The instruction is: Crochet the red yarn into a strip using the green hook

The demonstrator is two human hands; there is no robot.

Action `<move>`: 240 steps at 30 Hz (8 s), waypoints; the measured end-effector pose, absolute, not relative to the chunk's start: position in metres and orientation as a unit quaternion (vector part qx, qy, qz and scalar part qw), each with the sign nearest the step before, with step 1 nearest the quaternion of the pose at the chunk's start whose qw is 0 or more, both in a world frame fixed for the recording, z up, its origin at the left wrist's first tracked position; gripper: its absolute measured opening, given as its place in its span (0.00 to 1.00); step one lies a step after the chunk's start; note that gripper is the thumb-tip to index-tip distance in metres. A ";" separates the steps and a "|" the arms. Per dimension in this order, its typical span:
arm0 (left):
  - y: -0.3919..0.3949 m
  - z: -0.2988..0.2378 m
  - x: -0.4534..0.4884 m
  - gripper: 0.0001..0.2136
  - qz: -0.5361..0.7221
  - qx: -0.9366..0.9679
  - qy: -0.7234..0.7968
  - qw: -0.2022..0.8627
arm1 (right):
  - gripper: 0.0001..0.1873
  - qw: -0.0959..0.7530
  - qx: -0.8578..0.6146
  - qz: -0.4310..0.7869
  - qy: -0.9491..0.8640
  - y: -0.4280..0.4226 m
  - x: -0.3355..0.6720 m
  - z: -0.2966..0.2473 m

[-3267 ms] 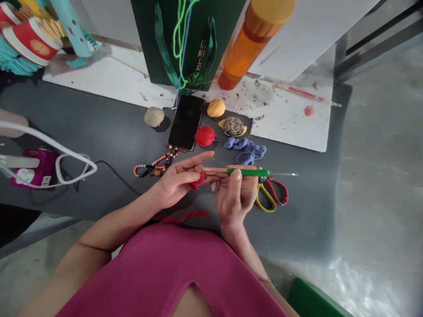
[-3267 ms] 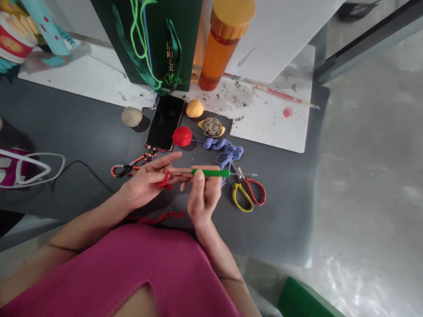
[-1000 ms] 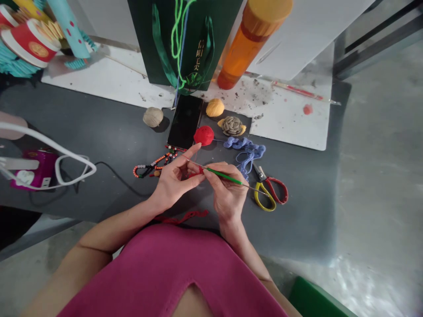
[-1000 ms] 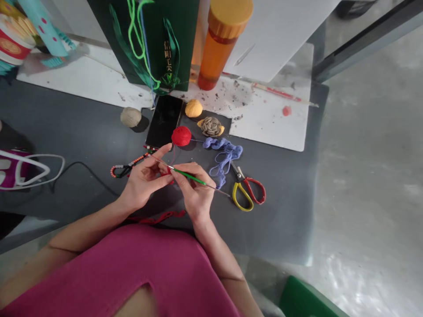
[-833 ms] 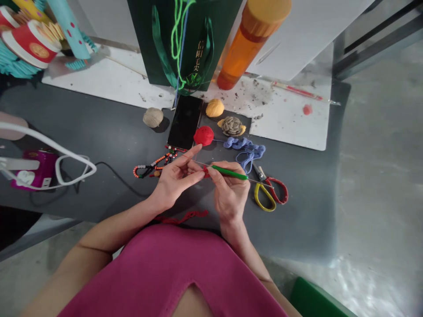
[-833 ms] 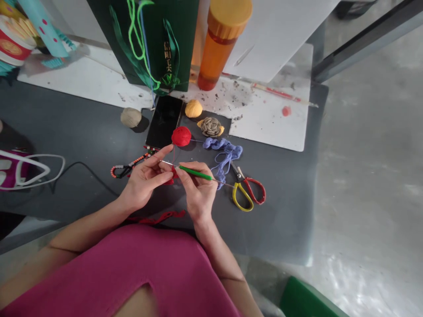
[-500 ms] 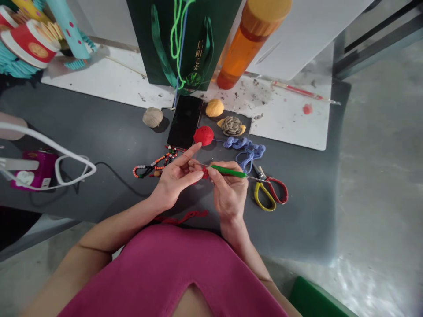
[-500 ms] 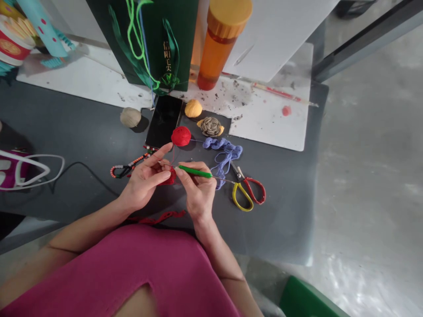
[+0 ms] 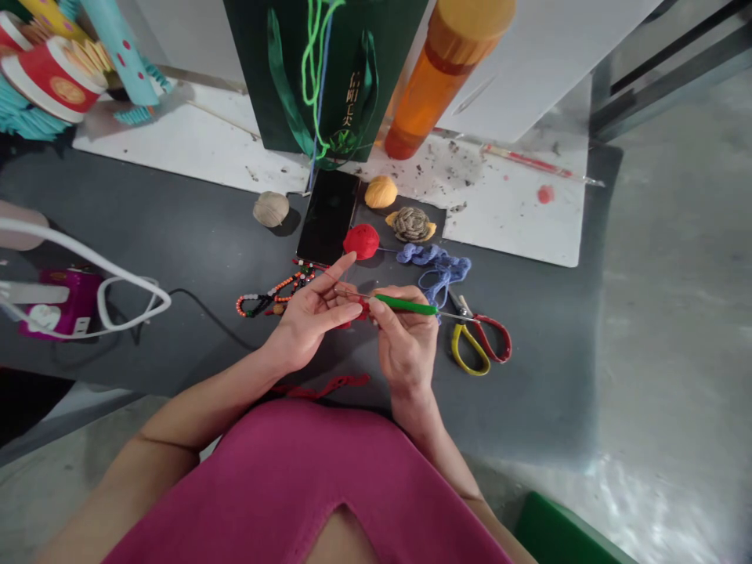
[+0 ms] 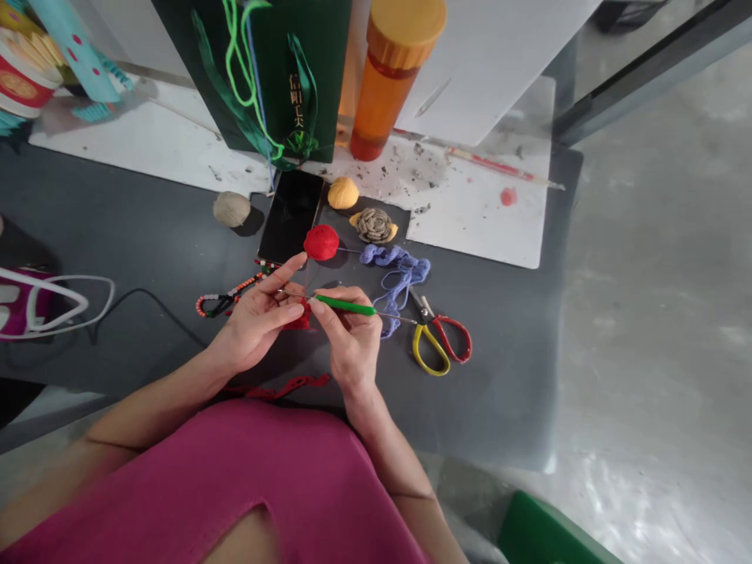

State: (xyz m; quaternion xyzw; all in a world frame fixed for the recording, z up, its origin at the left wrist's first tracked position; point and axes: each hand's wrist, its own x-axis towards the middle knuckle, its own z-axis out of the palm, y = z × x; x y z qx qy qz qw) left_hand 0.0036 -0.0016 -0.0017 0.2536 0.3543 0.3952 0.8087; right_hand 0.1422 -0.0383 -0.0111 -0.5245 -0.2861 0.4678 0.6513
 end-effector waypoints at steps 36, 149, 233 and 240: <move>-0.008 -0.002 0.006 0.41 0.387 0.300 0.345 0.801 | 0.08 0.695 -0.461 0.480 -0.272 -0.037 0.135 -0.003; 0.001 0.000 0.002 0.29 0.364 0.184 0.314 0.857 | 0.11 0.645 -0.578 0.372 -0.334 -0.048 0.141 -0.003; 0.026 -0.006 0.020 0.38 0.479 0.380 0.419 0.671 | 0.19 0.675 -0.416 0.552 -0.257 -0.005 0.144 -0.021; 0.027 -0.013 0.019 0.28 0.492 0.348 0.375 0.704 | 0.16 0.670 -0.423 0.548 -0.270 -0.006 0.148 -0.024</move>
